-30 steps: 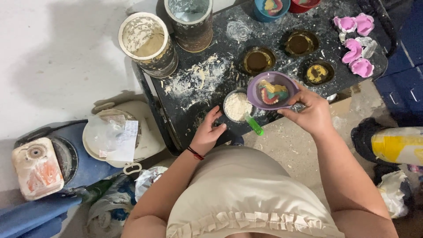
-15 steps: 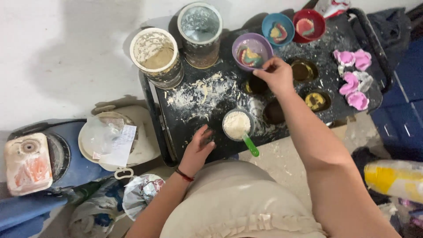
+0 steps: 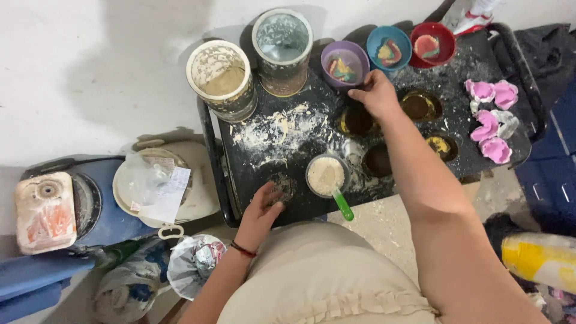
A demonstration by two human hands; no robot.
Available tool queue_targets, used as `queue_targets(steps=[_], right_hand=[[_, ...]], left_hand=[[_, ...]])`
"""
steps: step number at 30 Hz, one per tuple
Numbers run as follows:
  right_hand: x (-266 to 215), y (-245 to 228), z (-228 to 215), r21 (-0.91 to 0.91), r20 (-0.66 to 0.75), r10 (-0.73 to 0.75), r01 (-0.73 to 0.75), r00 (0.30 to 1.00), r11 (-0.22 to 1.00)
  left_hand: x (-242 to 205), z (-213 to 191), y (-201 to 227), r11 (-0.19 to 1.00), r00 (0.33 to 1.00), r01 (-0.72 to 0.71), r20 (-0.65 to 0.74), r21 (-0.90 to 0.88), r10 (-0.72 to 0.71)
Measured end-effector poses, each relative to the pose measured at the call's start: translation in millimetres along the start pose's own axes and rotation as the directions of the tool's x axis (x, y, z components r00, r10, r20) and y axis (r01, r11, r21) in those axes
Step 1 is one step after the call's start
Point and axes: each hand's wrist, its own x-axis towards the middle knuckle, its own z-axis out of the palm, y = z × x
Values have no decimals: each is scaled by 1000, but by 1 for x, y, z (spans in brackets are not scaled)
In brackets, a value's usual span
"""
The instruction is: The person pours a liquid from a bottle into a small container and then uses a brush to stir a dark substance inside a larger container. They then scoop a white powder from a jar into a small bowl and mix it with a green spatula.
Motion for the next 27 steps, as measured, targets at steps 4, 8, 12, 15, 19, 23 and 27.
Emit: queue_targets(steps=[4, 8, 12, 15, 19, 23, 27], right_hand=[[-102, -62, -31, 2, 61, -15, 15, 998, 1000], [-184, -28, -14, -149, 160, -423, 446, 892, 883], [-251, -45, 10, -4, 312, -505, 533, 804, 846], [-256, -41, 24, 28, 232, -497, 505, 836, 862], [-255, -35, 18, -3, 96, -403, 405, 910, 914], [-249, -43, 5, 12, 20, -254, 254, 967, 967], [-253, -91, -8, 13, 141, -232, 232, 963, 973]], left_hand=[[11, 7, 14, 989, 998, -36, 51, 141, 29], [27, 13, 30, 953, 985, -117, 158, 280, 74], [49, 27, 58, 797, 951, -256, 290, 547, 106], [52, 36, 75, 754, 924, -315, 368, 577, 104], [62, 43, 77, 694, 895, -383, 431, 610, 115], [66, 47, 80, 678, 876, -405, 474, 614, 94], [67, 49, 83, 671, 870, -415, 484, 614, 94]])
